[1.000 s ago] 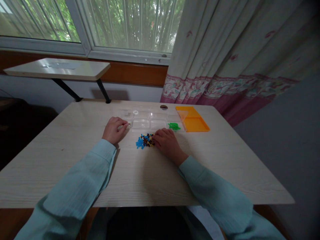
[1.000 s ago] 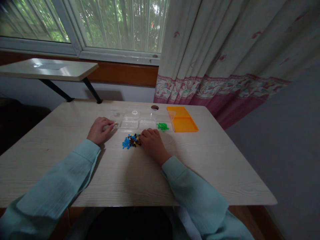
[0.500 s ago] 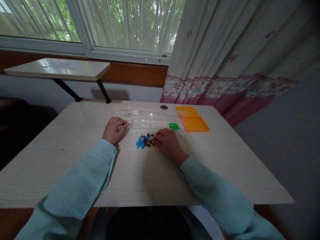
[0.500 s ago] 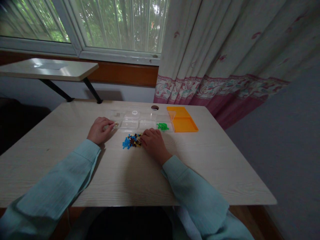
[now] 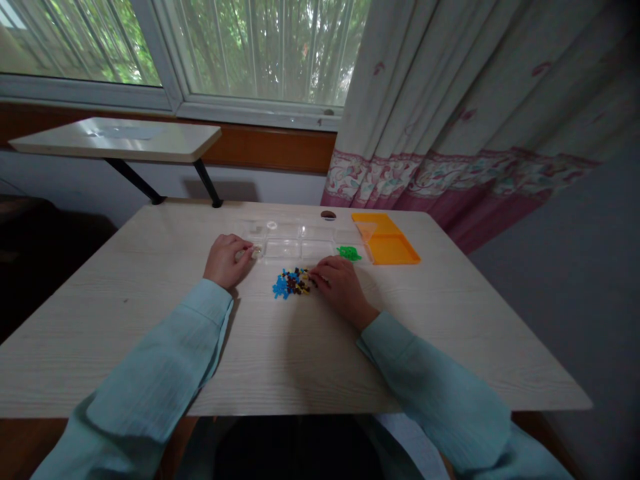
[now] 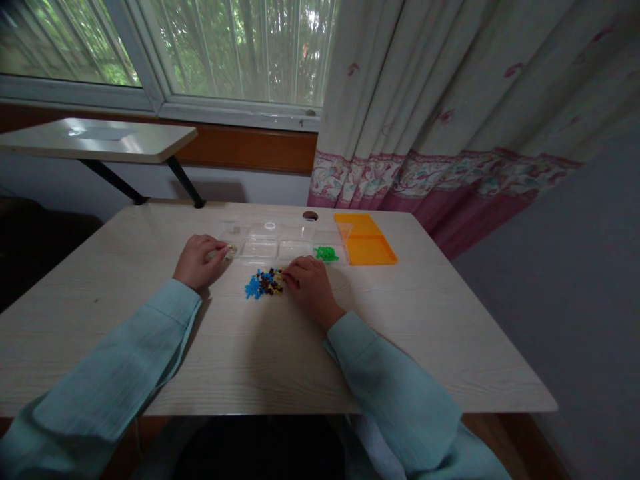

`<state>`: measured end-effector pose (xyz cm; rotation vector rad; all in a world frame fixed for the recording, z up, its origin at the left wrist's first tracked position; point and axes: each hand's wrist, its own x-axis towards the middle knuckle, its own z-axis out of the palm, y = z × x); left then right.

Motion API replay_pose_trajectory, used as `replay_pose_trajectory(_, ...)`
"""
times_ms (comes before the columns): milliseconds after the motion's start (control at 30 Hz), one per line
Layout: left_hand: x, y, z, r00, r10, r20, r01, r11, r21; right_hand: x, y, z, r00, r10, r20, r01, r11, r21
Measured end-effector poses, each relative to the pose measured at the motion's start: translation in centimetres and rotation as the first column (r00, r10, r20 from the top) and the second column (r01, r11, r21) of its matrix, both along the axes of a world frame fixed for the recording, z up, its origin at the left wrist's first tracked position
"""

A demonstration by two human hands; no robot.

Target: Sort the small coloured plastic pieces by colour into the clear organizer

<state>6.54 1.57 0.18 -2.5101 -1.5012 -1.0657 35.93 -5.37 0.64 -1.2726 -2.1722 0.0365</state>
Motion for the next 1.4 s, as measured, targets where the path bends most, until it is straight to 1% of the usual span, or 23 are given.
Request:
replay_pose_trajectory(100, -0.1, 0.0, 0.1, 0.999, 0.039, -0.006, -0.039, 0.999, 0.001, 0.0, 0.1, 0.0, 0.999, -0.008, -0.053, 0.007, 1.0, -0.006)
replay_pose_trajectory(233, 0.0, -0.1, 0.2, 0.998, 0.063, -0.017, -0.063, 0.998, -0.023, 0.1, 0.2, -0.2, 0.995, -0.02, -0.1, 0.018, 1.0, -0.016)
replay_pose_trajectory(400, 0.0, -0.2, 0.2, 0.999, 0.05, -0.004, -0.05, 0.998, -0.03, 0.2, 0.3, -0.2, 0.993, -0.016, -0.12, 0.014, 1.0, -0.018)
replay_pose_trajectory(533, 1.0, -0.8, 0.5, 1.0, -0.024, 0.016, 0.024, 1.0, -0.012, 0.1, 0.3, -0.1, 0.99, 0.005, -0.144, -0.006, 1.0, -0.011)
replay_pose_trajectory(633, 2.9, -2.1, 0.9, 0.988, -0.148, 0.038, 0.148, 0.989, -0.001, 0.0, 0.3, -0.2, 0.987, 0.022, -0.161, -0.023, 1.0, 0.0)
replay_pose_trajectory(733, 5.0, -3.6, 1.2, 0.955, -0.298, 0.007, 0.298, 0.954, -0.036, -0.2, 0.3, -0.4, 0.984, 0.051, -0.171, -0.05, 0.999, 0.007)
replay_pose_trajectory(833, 6.6, -4.7, 1.3, 0.914, -0.404, -0.032, 0.401, 0.913, -0.081, -0.6, 0.3, -0.5, 0.981, 0.081, -0.174, -0.083, 0.997, -0.001)
replay_pose_trajectory(967, 7.3, -5.0, 1.0, 0.902, -0.431, -0.029, 0.427, 0.899, -0.098, -1.0, 0.1, -0.4, 0.978, 0.119, -0.174, -0.124, 0.992, -0.017)
replay_pose_trajectory(1233, 7.1, -4.6, 0.5, 0.904, -0.426, -0.041, 0.42, 0.901, -0.111, -1.0, 0.0, -0.4, 0.97, 0.152, -0.19, -0.158, 0.987, -0.012)
replay_pose_trajectory(1400, 6.9, -4.5, 0.4, 0.896, -0.441, -0.044, 0.434, 0.894, -0.114, -1.0, 0.1, -0.6, 0.967, 0.155, -0.204, -0.159, 0.987, -0.001)
